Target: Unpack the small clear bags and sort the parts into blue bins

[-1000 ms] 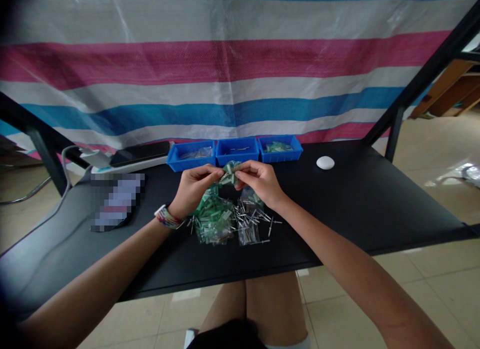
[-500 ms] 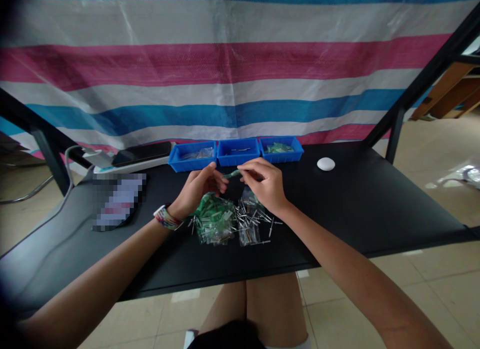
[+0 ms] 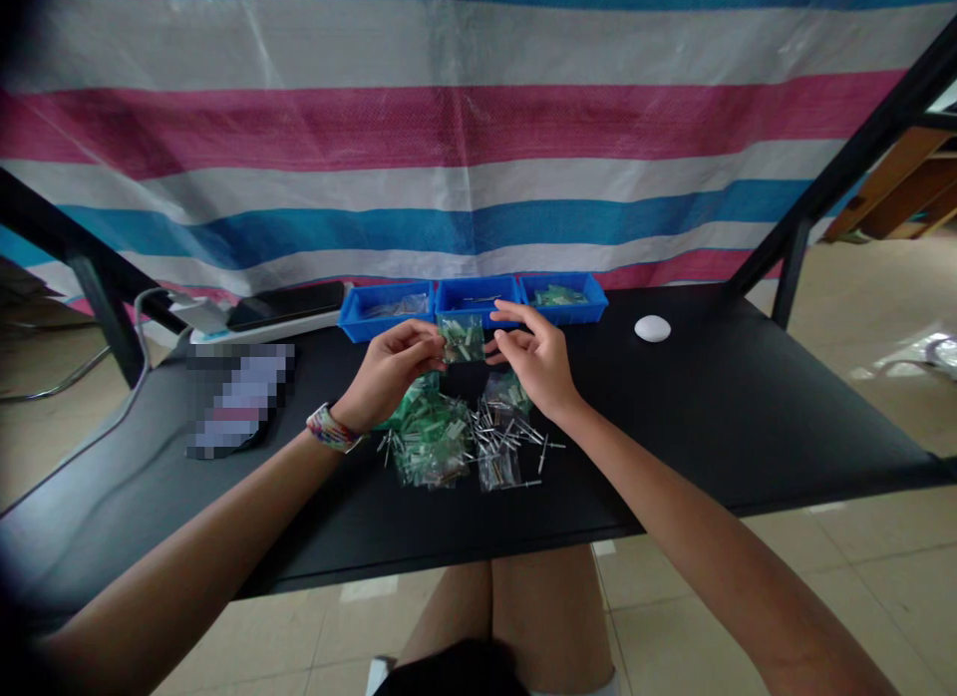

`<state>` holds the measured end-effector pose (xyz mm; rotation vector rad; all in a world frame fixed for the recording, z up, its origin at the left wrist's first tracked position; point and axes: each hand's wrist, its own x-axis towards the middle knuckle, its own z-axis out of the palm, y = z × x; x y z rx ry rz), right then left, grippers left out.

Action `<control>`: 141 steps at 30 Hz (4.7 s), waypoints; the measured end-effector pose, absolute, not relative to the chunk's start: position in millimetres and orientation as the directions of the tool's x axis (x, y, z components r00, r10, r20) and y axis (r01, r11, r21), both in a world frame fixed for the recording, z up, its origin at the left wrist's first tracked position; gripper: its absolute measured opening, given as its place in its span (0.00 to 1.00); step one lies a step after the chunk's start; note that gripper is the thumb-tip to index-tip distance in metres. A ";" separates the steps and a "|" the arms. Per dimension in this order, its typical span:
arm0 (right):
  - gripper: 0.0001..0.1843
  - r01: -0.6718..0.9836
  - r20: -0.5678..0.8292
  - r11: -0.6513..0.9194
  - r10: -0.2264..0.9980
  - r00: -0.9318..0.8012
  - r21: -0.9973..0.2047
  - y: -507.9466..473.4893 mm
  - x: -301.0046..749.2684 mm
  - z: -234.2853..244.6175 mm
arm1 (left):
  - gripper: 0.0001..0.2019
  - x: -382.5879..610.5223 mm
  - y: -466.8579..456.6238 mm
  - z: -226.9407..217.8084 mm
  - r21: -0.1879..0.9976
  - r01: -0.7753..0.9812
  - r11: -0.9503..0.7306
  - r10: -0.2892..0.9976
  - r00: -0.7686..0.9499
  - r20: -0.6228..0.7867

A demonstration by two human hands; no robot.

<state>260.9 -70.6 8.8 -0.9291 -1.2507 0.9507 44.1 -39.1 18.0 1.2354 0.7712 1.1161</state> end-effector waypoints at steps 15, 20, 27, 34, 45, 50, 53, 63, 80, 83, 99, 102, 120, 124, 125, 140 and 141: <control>0.17 -0.033 0.209 0.209 0.978 -0.007 -0.977 -69.4 257.1 5.5 | 0.13 41.3 -39.6 17.2 0.986 -0.065 -0.153 0.916 0.364 0.166; 0.12 0.182 0.509 0.492 0.859 0.060 -0.851 -74.4 259.4 6.1 | 0.23 41.2 -43.0 17.8 0.998 -0.063 -0.026 0.914 0.402 0.049; 0.12 0.435 0.736 0.709 0.662 -0.139 -0.555 -78.8 261.1 8.9 | 0.26 44.4 -42.4 18.8 0.979 -0.141 0.150 0.896 0.439 -0.074; 0.23 0.199 0.595 0.594 0.801 -0.060 -0.780 -73.8 258.7 0.3 | 0.17 44.1 -43.4 18.9 0.983 -0.167 0.081 0.920 0.392 -0.009; 0.19 -0.215 0.169 0.150 0.983 -0.071 -0.965 -64.5 255.0 -1.8 | 0.18 45.4 -45.2 14.8 0.990 0.001 -0.138 0.880 0.459 0.122; 0.19 0.083 0.461 0.459 0.831 0.311 -0.884 -40.3 296.4 5.0 | 0.09 42.3 -47.1 15.4 0.841 0.312 -0.443 0.850 0.445 0.282; 0.21 0.523 0.694 0.483 0.629 0.351 -0.702 -30.7 334.9 10.5 | 0.07 41.8 -47.5 12.4 0.682 0.419 -0.599 0.762 0.561 0.325; 0.25 0.959 0.587 0.130 0.808 0.045 -0.252 -18.9 343.7 -16.7 | 0.13 46.5 -53.9 7.3 0.402 0.472 -0.785 0.608 0.713 0.349; 0.09 0.739 0.206 0.453 0.890 -0.407 -0.498 -51.7 322.7 6.0 | 0.13 42.5 -47.8 9.1 0.444 0.306 -0.842 0.471 0.817 0.332; 0.05 0.690 0.194 0.478 0.871 -0.451 -0.543 -48.1 323.2 2.8 | 0.13 41.9 -50.0 8.5 0.448 0.305 -0.840 0.459 0.839 0.291; 0.13 0.339 0.324 0.364 0.931 -0.170 -0.868 -44.0 317.2 10.0 | 0.13 45.7 -50.4 11.7 0.615 0.355 -0.704 0.645 0.681 0.346; 0.17 0.221 0.325 0.345 0.938 -0.120 -0.912 -48.7 303.3 11.6 | 0.12 46.2 -52.0 15.5 0.682 0.368 -0.633 0.721 0.601 0.344; 0.23 -0.148 0.065 0.036 0.979 -0.195 -0.988 -63.0 274.6 7.8 | 0.15 47.8 -48.3 18.6 0.958 0.091 -0.274 0.875 0.437 0.209; 0.20 -0.078 0.217 0.209 0.970 -0.105 -0.975 -65.2 270.9 6.1 | 0.19 45.1 -49.5 18.4 0.944 0.179 -0.277 0.901 0.389 0.191; 0.18 -0.041 0.265 0.263 0.960 -0.085 -0.964 -66.6 270.2 6.0 | 0.22 44.0 -49.4 17.9 0.936 0.222 -0.274 0.912 0.370 0.180; 0.13 0.462 0.774 0.760 0.596 -0.214 -0.457 -82.5 266.8 12.4 | 0.17 43.6 -46.1 18.6 1.000 -0.011 0.000 0.880 0.476 0.005; 0.12 0.457 0.758 0.732 0.630 -0.169 -0.506 -82.1 266.2 12.0 | 0.17 43.4 -46.1 18.5 1.000 -0.014 -0.011 0.878 0.478 0.016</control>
